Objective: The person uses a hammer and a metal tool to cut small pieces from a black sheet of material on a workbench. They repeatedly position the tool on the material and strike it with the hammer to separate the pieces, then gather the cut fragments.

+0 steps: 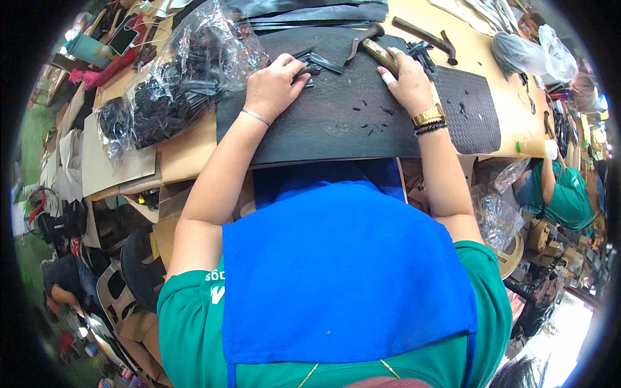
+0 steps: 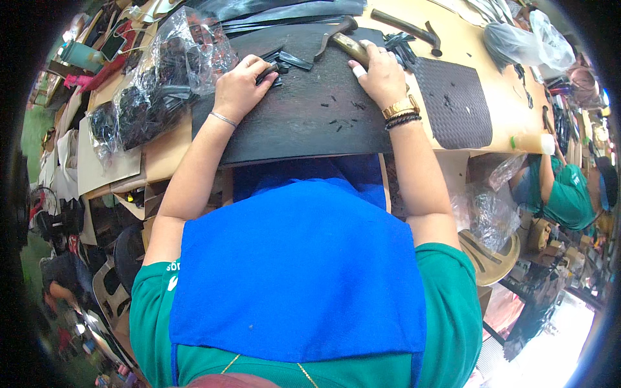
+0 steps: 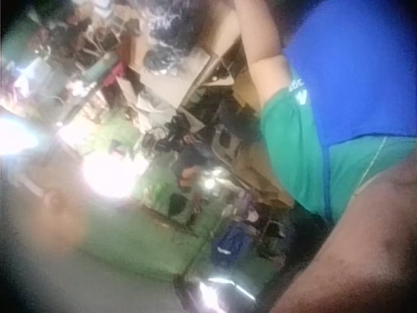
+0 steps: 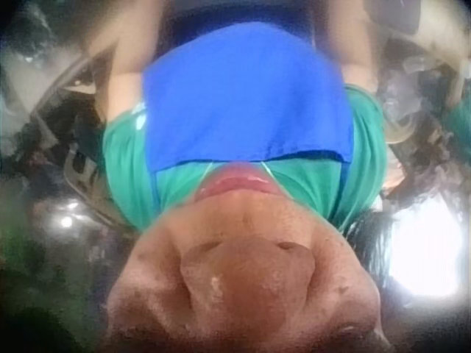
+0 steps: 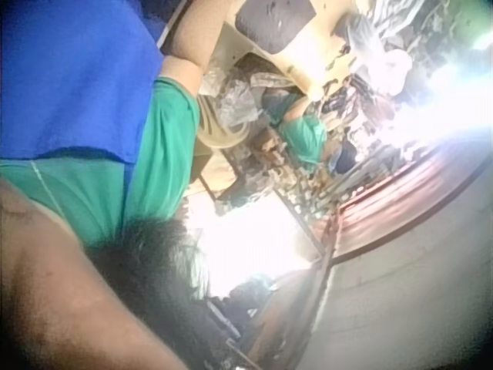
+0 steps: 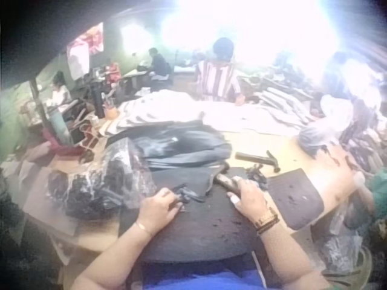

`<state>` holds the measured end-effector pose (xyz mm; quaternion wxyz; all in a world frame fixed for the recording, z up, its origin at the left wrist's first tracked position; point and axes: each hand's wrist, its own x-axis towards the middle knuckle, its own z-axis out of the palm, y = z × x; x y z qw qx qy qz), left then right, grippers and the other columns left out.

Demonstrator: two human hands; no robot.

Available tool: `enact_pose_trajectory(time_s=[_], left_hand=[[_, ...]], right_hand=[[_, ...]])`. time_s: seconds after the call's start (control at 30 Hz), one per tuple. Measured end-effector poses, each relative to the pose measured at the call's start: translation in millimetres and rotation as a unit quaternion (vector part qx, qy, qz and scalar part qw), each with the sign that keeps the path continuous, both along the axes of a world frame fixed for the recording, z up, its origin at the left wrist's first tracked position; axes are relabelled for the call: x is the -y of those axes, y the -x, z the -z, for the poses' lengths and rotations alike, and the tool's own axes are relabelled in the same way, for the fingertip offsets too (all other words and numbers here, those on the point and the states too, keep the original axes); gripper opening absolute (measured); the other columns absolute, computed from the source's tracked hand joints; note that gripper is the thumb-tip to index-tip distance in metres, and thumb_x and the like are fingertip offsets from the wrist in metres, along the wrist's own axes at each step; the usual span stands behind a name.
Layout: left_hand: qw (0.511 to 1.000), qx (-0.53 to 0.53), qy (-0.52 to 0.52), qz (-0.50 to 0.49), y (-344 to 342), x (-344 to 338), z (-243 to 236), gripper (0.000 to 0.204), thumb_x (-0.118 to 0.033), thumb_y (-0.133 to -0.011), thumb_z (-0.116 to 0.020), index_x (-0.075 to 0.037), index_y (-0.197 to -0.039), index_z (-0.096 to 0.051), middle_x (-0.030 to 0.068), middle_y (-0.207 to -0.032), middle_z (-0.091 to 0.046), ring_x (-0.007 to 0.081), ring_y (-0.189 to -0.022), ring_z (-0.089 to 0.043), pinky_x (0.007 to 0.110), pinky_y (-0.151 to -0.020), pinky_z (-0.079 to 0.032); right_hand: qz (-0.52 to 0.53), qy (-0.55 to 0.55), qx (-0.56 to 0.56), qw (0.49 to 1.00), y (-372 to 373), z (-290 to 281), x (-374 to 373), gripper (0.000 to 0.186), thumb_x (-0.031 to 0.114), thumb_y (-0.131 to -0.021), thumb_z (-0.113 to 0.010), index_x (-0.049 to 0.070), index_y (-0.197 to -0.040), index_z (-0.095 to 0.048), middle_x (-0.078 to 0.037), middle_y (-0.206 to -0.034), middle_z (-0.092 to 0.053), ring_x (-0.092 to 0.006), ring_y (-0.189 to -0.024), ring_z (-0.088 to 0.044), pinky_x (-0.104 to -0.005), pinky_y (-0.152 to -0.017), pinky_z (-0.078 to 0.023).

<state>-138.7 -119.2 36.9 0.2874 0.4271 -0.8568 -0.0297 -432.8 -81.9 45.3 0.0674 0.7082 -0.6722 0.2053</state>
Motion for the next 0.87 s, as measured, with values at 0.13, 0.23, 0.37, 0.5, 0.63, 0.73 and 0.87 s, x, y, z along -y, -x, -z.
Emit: enact_pose_trajectory(time_s=[0.13, 0.23, 0.37, 0.5, 0.63, 0.73, 0.87], left_hand=[[0.999, 0.014, -0.034, -0.026, 8.3, -1.7, -7.2, 0.024, -0.034, -0.086, -0.066, -0.011, -0.093, -0.067, 0.0022, -0.097, -0.064, 0.0271, -0.081, -0.067, 0.038, -0.067, -0.055], [0.996, -0.048, -0.080, 0.006, 16.9, -7.6, -18.3, 0.025, -0.033, -0.086, -0.066, -0.009, -0.093, -0.067, 0.0069, -0.095, -0.066, 0.0297, -0.083, -0.067, 0.040, -0.070, -0.054], [0.954, -0.062, -0.275, 0.102, 28.4, -25.6, -24.5, 0.029, -0.035, -0.085, -0.065, -0.008, -0.095, -0.068, 0.0139, -0.092, -0.068, 0.0331, -0.090, -0.065, 0.043, -0.076, -0.051], [0.973, -0.042, -0.220, 0.062, 26.7, -39.1, -14.1, 0.030, -0.032, -0.084, -0.070, -0.005, -0.097, -0.066, 0.0126, -0.089, -0.066, 0.0301, -0.083, -0.066, 0.038, -0.073, -0.051], [0.984, -0.089, -0.149, 0.026, 5.7, -49.0, -6.0, 0.029, -0.033, -0.085, -0.069, -0.008, -0.101, -0.066, 0.0092, -0.096, -0.065, 0.0287, -0.085, -0.066, 0.036, -0.072, -0.053], [0.989, -0.066, -0.129, 0.008, 1.1, -46.4, 0.2, 0.030, -0.034, -0.085, -0.068, -0.010, -0.102, -0.066, 0.0066, -0.100, -0.064, 0.0276, -0.084, -0.067, 0.038, -0.071, -0.054], [0.992, -0.008, -0.125, -0.010, 4.1, -41.9, -0.6, 0.030, -0.036, -0.086, -0.066, -0.012, -0.103, -0.066, 0.0048, -0.105, -0.063, 0.0283, -0.086, -0.068, 0.039, -0.070, -0.055]], right_hand=[[-0.016, -0.021, -0.015, 1.000, 17.5, -2.8, 1.1, 0.041, 0.036, -0.093, -0.059, 0.006, -0.121, -0.057, -0.018, -0.110, -0.062, -0.0360, -0.102, -0.060, -0.0444, -0.089, -0.048], [-0.006, -0.026, 0.104, 0.994, 21.8, -5.3, -7.6, 0.042, 0.036, -0.095, -0.056, 0.005, -0.123, -0.056, -0.020, -0.111, -0.063, -0.0355, -0.102, -0.061, -0.0427, -0.088, -0.048], [-0.008, -0.121, 0.219, 0.968, 9.7, -38.6, -45.2, 0.041, 0.034, -0.095, -0.057, 0.001, -0.120, -0.056, -0.024, -0.107, -0.064, -0.0349, -0.098, -0.063, -0.0391, -0.084, -0.048], [-0.128, -0.089, 0.095, 0.983, 2.8, -48.6, -80.3, 0.037, 0.027, -0.091, -0.064, 0.003, -0.118, -0.057, -0.023, -0.101, -0.064, -0.0346, -0.091, -0.064, -0.0390, -0.077, -0.049], [-0.113, -0.170, 0.163, 0.965, -16.6, -59.9, -112.9, 0.036, 0.022, -0.091, -0.064, 0.006, -0.121, -0.054, -0.021, -0.102, -0.064, -0.0373, -0.094, -0.063, -0.0410, -0.079, -0.050], [-0.131, -0.157, 0.170, 0.964, -20.5, -52.4, -118.1, 0.036, 0.023, -0.091, -0.064, 0.006, -0.121, -0.054, -0.020, -0.103, -0.065, -0.0375, -0.096, -0.063, -0.0411, -0.080, -0.051], [-0.133, -0.156, 0.161, 0.965, -31.2, -52.2, -114.9, 0.038, 0.022, -0.090, -0.065, 0.008, -0.123, -0.053, -0.020, -0.109, -0.064, -0.0368, -0.100, -0.063, -0.0410, -0.082, -0.050]])
